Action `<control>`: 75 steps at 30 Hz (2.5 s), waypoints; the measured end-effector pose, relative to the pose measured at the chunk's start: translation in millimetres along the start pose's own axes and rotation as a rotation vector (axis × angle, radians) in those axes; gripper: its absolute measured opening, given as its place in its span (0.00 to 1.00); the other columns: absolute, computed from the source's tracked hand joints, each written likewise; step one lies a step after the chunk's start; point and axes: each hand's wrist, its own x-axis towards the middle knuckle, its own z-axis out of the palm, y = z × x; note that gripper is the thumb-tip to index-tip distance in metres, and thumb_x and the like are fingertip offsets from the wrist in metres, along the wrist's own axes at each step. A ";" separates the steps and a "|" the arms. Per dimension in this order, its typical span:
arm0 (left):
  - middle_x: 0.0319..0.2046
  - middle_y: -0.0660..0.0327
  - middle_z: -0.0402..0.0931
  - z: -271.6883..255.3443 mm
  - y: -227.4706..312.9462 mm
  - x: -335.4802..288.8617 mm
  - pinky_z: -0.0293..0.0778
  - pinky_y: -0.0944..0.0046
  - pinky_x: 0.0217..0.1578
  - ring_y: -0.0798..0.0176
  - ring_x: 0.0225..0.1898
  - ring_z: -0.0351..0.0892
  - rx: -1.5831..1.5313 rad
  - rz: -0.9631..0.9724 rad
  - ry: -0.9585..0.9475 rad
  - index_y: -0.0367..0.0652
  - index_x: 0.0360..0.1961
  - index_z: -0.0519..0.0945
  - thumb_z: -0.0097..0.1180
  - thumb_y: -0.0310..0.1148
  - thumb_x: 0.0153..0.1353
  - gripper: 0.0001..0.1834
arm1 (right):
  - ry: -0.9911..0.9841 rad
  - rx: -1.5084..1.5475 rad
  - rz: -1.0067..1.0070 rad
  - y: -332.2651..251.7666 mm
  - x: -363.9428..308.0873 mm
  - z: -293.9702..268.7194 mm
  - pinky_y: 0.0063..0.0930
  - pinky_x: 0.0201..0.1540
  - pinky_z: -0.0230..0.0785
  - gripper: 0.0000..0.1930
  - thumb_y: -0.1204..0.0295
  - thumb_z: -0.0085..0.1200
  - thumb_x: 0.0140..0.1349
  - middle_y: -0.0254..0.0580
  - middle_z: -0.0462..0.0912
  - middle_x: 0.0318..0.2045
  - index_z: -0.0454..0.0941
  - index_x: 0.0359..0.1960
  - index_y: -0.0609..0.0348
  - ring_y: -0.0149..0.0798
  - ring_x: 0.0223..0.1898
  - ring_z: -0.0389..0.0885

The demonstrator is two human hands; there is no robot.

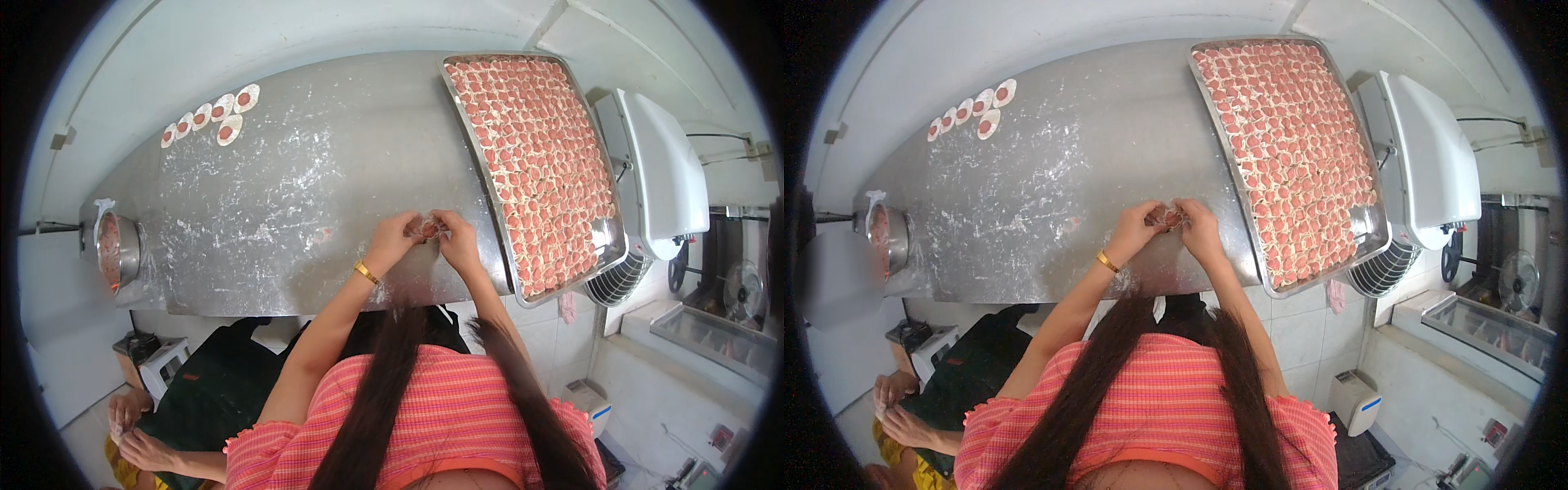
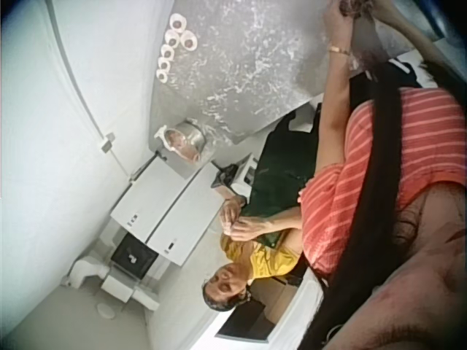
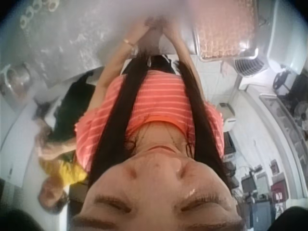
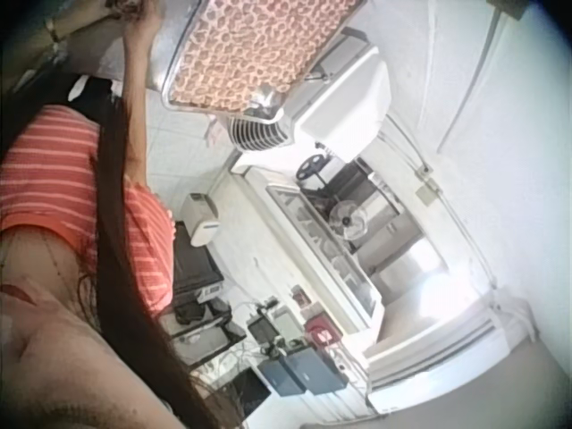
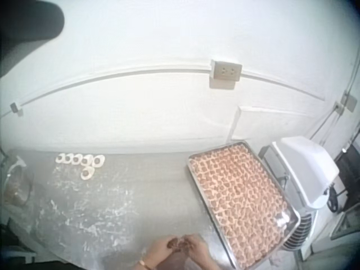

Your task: The person places small red filling onto flattened dough circles on a metal table, folds them into dumplings, and arranges them on a large tray. Another person assists by preparing dough and filling nearby.

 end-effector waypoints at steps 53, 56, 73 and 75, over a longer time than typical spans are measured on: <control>0.56 0.44 0.64 -238.4 -157.3 -38.3 0.63 0.55 0.60 0.49 0.58 0.65 -1.590 0.372 0.170 0.25 0.57 0.60 0.37 0.27 0.60 0.24 | 0.401 -0.352 0.685 145.4 -34.8 -311.5 0.29 0.40 0.73 0.17 0.73 0.58 0.42 0.45 0.83 0.31 0.79 0.38 0.58 0.41 0.34 0.83; 0.57 0.44 0.64 -160.3 -109.3 -42.6 0.62 0.55 0.61 0.49 0.59 0.64 -1.471 0.267 0.516 0.25 0.57 0.60 0.40 0.26 0.59 0.25 | 0.418 -0.281 0.591 161.1 -46.4 -315.4 0.30 0.39 0.73 0.19 0.76 0.56 0.42 0.47 0.83 0.32 0.80 0.40 0.58 0.42 0.32 0.83; 0.61 0.50 0.60 24.3 74.6 -35.3 0.50 0.55 0.66 0.55 0.64 0.57 -1.565 -0.034 0.320 0.30 0.60 0.58 0.40 0.30 0.63 0.25 | 0.173 0.449 0.167 33.1 0.9 -180.1 0.32 0.44 0.71 0.15 0.74 0.53 0.56 0.42 0.79 0.40 0.75 0.46 0.61 0.38 0.40 0.78; 0.57 0.51 0.65 33.7 67.5 -35.9 0.57 0.54 0.63 0.54 0.60 0.63 -1.537 -0.051 0.251 0.32 0.58 0.62 0.40 0.32 0.64 0.23 | -0.127 0.943 0.384 2.1 2.0 -115.9 0.30 0.43 0.71 0.13 0.72 0.53 0.59 0.38 0.78 0.39 0.75 0.45 0.62 0.35 0.40 0.77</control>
